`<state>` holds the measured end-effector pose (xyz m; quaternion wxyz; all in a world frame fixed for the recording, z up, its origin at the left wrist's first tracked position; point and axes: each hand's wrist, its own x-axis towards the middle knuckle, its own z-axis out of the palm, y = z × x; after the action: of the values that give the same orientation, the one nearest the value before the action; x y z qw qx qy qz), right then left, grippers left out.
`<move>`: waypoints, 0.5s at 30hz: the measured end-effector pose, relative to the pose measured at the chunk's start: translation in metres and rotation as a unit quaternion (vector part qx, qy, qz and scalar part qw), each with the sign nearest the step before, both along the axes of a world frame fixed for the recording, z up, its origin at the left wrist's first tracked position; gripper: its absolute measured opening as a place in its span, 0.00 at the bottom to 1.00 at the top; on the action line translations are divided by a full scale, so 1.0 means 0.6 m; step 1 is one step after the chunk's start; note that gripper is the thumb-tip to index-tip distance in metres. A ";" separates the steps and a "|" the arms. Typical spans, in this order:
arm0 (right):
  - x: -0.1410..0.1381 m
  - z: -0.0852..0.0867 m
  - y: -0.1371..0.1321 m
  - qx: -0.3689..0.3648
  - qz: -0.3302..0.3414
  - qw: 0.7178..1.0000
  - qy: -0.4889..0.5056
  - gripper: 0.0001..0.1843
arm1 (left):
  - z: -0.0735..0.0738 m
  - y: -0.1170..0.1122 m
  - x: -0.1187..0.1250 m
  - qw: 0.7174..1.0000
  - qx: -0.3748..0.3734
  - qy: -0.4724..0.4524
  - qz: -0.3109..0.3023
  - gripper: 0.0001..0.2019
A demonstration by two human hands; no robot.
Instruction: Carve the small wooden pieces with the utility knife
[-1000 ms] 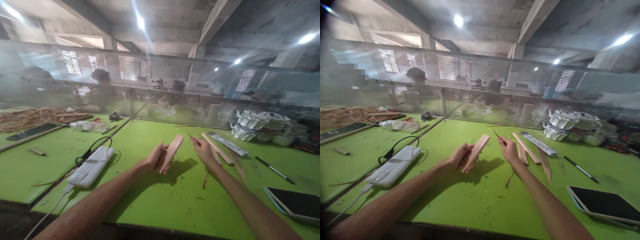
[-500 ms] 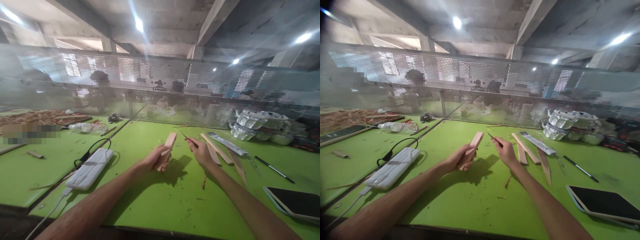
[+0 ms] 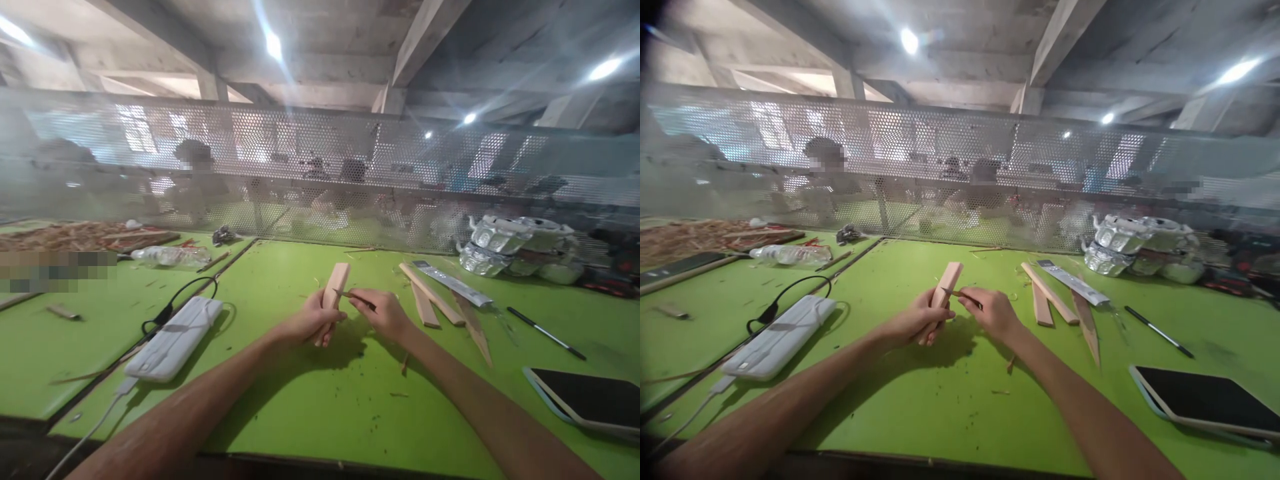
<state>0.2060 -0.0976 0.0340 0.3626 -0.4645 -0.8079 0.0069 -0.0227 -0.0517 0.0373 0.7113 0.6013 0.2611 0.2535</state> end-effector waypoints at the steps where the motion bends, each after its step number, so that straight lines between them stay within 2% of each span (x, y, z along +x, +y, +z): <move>1: 0.000 -0.003 0.001 0.009 0.003 1.000 -0.022 0.18 | -0.001 0.001 0.000 1.000 0.000 -0.001 -0.004 0.35; 4: 0.001 -0.011 0.005 0.023 0.006 0.997 -0.066 0.18 | -0.003 0.003 0.002 1.000 -0.005 -0.009 -0.007 0.33; 10: 0.003 -0.029 0.012 0.049 -0.031 0.996 -0.068 0.18 | 0.009 -0.005 0.000 1.000 -0.023 0.009 0.018 0.29; 15: 0.002 -0.026 0.012 0.088 -0.062 0.991 -0.082 0.17 | 0.020 -0.012 0.000 0.999 -0.040 -0.002 0.013 0.25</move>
<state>0.2074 -0.0906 0.0184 0.3340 -0.4793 -0.8019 -0.1249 -0.0226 -0.0587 0.0496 0.7323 0.5682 0.2771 0.2531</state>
